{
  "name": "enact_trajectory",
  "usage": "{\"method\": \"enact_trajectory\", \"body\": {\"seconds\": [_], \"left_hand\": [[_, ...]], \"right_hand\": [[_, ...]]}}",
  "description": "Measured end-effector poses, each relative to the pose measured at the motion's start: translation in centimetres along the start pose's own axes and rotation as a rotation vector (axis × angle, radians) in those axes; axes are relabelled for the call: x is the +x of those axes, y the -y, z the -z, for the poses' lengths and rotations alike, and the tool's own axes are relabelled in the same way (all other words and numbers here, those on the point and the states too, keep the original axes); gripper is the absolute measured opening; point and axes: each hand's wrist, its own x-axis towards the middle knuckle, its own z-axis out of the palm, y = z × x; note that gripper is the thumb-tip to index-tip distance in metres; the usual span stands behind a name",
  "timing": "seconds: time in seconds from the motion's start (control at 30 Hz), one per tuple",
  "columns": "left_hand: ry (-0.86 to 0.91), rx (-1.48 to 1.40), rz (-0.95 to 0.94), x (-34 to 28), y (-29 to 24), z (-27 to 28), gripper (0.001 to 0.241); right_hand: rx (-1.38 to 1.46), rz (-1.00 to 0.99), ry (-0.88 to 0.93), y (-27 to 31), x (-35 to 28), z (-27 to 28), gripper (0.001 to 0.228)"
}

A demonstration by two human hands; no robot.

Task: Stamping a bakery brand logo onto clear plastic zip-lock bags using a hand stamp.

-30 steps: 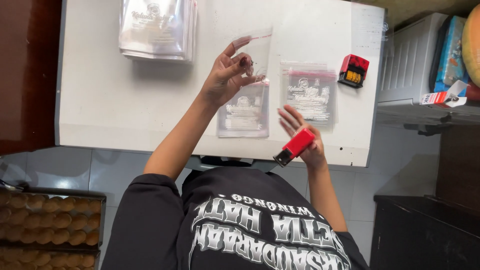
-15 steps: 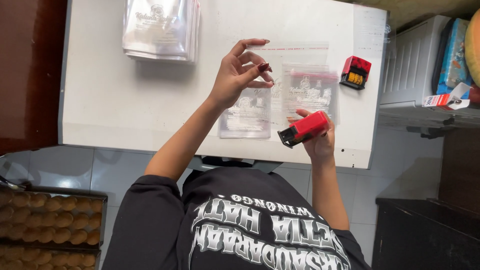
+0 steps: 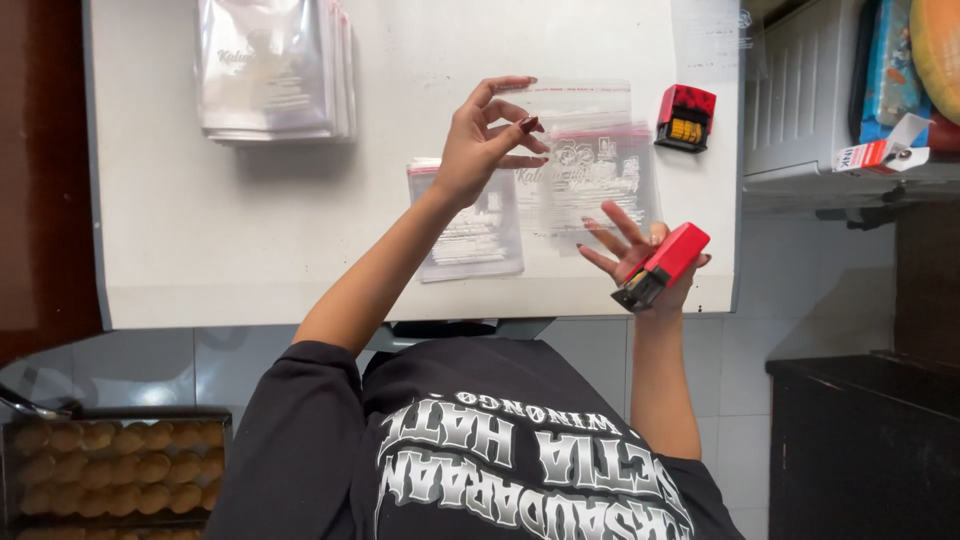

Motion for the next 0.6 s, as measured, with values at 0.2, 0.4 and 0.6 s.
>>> {"method": "enact_trajectory", "body": {"seconds": [0.2, 0.4, 0.6], "left_hand": [[-0.206, 0.224, -0.051, 3.8, 17.2, -1.7, 0.034], [-0.251, 1.204, -0.218, 4.6, 22.6, -3.3, 0.033], [-0.270, 1.487, -0.307, 4.8, 24.1, -3.4, 0.039]], "right_hand": [[-0.270, 0.010, -0.486, 4.4, -1.5, 2.0, 0.052], [-0.293, -0.058, -0.820, 7.5, -3.0, 7.6, 0.048], [-0.391, -0.070, -0.859, 8.4, -4.2, 11.9, 0.043]]}}
